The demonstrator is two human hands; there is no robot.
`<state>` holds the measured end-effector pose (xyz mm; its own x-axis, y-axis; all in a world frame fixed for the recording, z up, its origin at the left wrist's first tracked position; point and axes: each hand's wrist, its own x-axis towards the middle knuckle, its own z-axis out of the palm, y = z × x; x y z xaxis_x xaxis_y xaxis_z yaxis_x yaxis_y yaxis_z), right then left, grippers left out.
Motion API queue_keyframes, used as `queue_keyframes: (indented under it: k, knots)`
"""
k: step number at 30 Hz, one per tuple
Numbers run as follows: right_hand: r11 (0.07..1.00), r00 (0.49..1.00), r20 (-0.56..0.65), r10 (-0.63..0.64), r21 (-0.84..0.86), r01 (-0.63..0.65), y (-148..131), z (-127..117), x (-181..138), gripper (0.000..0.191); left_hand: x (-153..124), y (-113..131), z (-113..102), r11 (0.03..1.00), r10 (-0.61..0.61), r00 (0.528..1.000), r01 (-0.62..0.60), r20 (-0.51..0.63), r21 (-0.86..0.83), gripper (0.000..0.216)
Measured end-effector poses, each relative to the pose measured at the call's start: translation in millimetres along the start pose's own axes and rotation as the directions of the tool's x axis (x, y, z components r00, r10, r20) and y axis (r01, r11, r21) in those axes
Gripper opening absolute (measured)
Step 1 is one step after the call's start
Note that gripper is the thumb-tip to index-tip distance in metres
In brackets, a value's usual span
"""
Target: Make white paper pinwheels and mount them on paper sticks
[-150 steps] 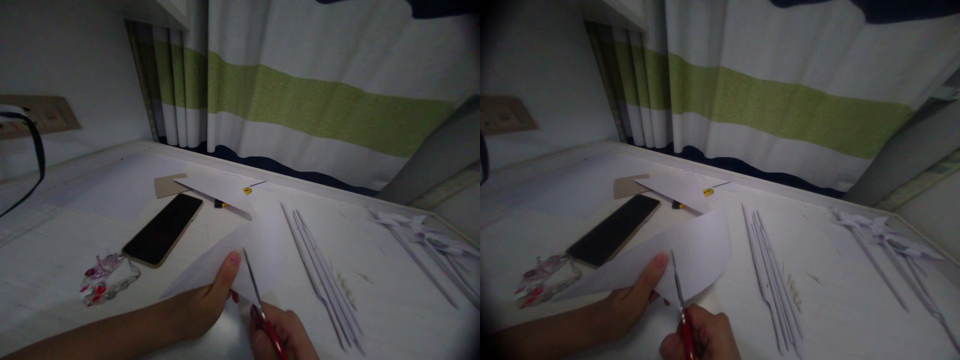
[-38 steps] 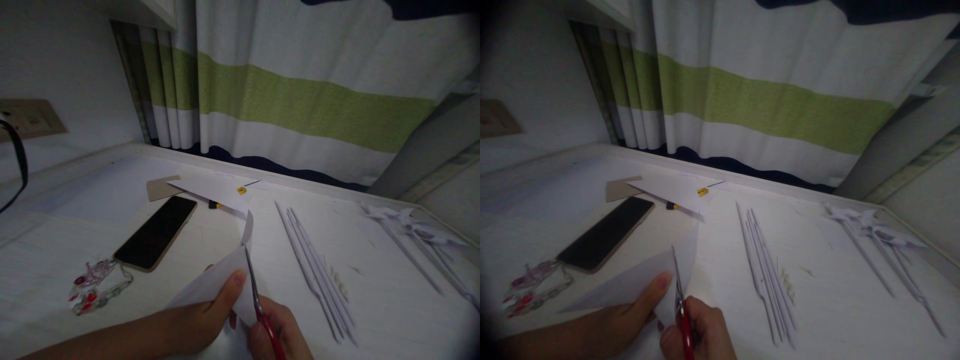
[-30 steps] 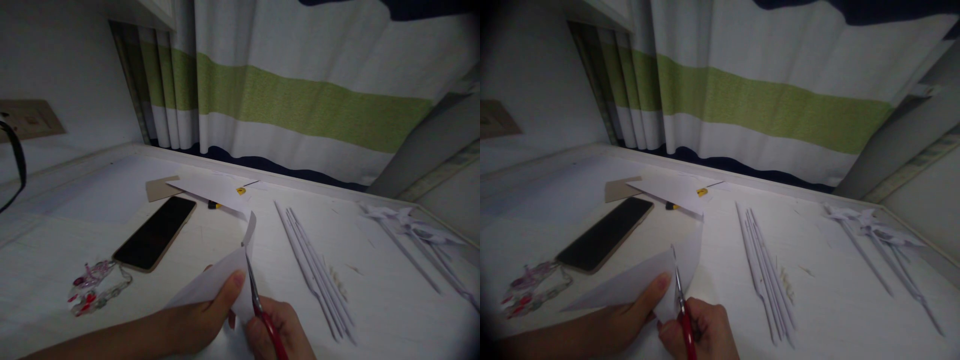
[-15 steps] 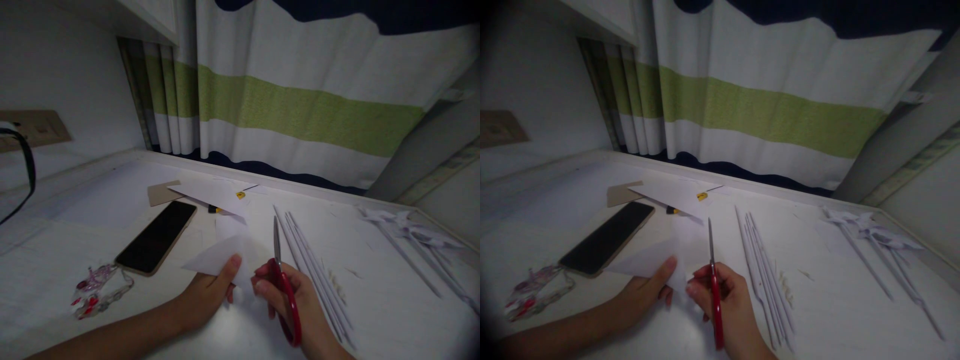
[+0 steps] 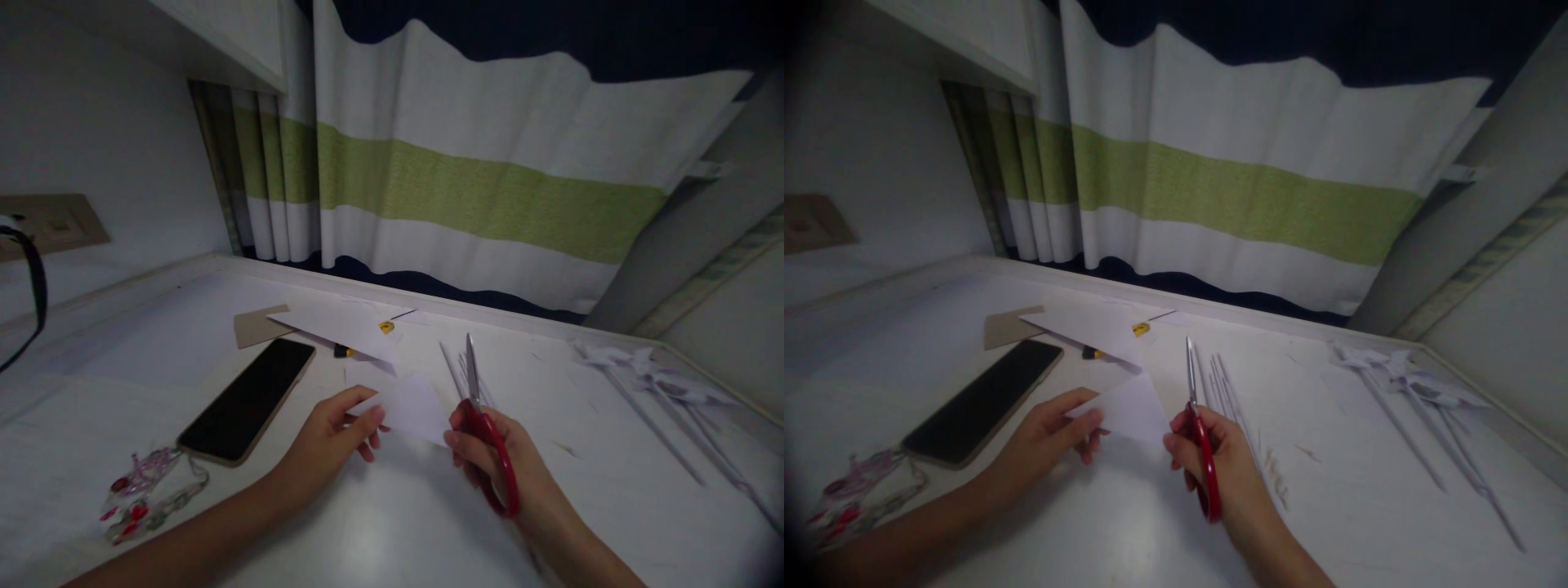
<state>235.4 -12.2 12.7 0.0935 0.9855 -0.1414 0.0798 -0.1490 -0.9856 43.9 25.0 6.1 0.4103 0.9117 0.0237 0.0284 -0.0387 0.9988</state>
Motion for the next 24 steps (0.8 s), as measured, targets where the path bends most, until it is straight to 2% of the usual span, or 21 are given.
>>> queue_keyframes:
  k: [3, 8, 10, 15, 17, 21, 24]
  knots:
    - [0.999, 0.996, -0.077, -0.039, -0.026, 0.037, -1, -4, 2, 0.019, 3, 1, -2, 1.000, -0.019, 0.999, 0.019, 0.037, 0.014, 0.017]
    - [0.995, 0.969, -0.226, -0.098, -0.014, 0.097, -2, -5, 2, 0.021, 2, -7, 6, 0.986, -0.155, 0.969, 0.163, 0.194, -0.025, 0.015]
    - [0.994, 0.960, -0.258, -0.107, 0.009, 0.113, 0, -3, 1, 0.026, 0, -8, 8, 0.979, -0.177, 0.967, 0.192, 0.186, -0.067, 0.018]
    - [0.989, 0.964, -0.232, -0.133, 0.026, 0.143, 10, 10, -6, 0.031, -4, -8, 12, 0.956, -0.226, 0.971, 0.237, 0.082, -0.174, 0.025]
    - [0.986, 0.959, -0.229, -0.165, -0.004, 0.169, 13, 15, -10, 0.025, -7, -11, 16, 0.939, -0.245, 0.962, 0.266, 0.119, -0.219, 0.029]
    - [0.965, 0.931, -0.259, -0.257, -0.125, 0.232, 15, 19, -16, 0.014, -13, -16, 23, 0.922, -0.232, 0.934, 0.301, 0.273, -0.245, 0.031]
    - [0.932, 0.908, -0.258, -0.331, -0.239, 0.272, 17, 18, -19, 0.011, -13, -15, 21, 0.932, -0.229, 0.931, 0.294, 0.284, -0.210, 0.030]
